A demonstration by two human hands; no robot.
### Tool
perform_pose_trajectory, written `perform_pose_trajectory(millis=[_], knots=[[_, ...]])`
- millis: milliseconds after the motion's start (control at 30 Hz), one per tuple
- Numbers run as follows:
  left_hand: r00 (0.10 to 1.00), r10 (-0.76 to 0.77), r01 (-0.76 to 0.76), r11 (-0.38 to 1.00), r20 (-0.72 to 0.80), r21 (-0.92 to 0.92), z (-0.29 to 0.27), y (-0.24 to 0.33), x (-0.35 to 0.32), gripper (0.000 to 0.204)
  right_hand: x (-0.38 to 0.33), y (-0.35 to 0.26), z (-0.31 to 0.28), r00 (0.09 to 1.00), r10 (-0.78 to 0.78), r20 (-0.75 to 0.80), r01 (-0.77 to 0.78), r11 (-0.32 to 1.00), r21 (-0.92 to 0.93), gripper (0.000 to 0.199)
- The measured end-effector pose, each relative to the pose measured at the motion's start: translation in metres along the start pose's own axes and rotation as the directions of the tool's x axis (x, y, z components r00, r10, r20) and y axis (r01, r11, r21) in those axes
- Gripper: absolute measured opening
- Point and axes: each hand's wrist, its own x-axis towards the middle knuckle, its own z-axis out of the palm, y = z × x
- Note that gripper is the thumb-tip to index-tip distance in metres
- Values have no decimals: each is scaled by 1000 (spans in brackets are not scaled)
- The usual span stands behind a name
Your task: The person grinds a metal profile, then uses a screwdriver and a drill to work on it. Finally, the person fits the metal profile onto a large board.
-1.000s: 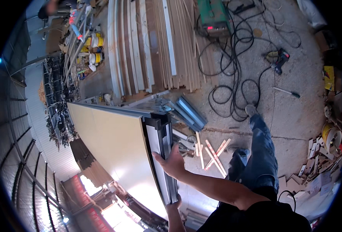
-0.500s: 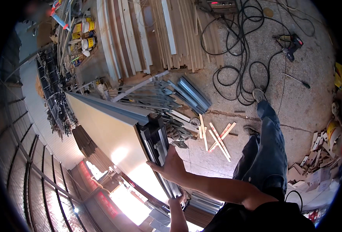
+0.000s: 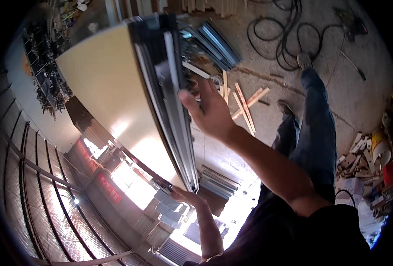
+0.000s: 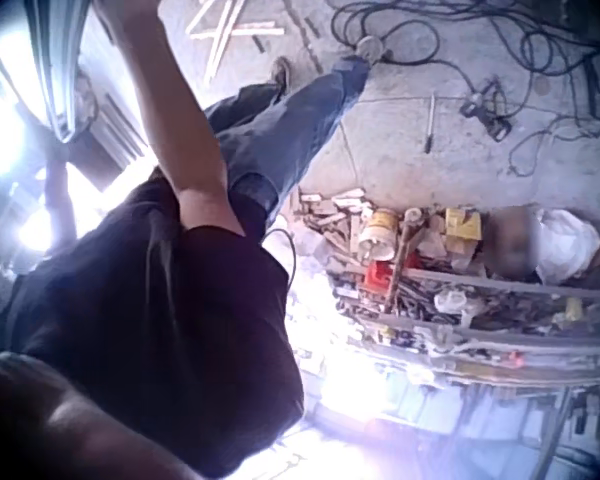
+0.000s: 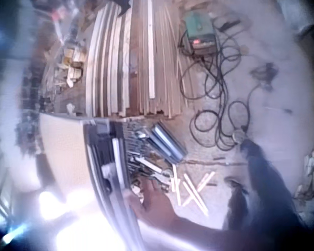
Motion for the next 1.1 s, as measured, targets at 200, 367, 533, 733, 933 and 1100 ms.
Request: perform_pose_trajectory(millis=[200,367,533,733,933,1100], knots=[[101,850,-995,81,517,61,20,4,60,118,-89,95,20,997,36,61,-30,994,-106,45],[-38,875,-940,133,482,-315,41,-6,114,107,-150,178,40,989,89,116,-90,996,-1,43],[-139,869,-928,53,474,-370,20,-11,139,111,-200,215,90,964,-5,267,-50,979,198,50],[-349,815,-890,-134,462,-436,37,12,127,85,-203,214,136,948,-113,297,23,957,290,42],[-279,835,-864,-2,475,-503,36,0,136,76,-213,202,142,976,-160,146,114,953,281,24],[-317,830,-892,-97,459,-441,37,3,138,73,-215,208,155,969,-242,-54,247,919,306,23]])
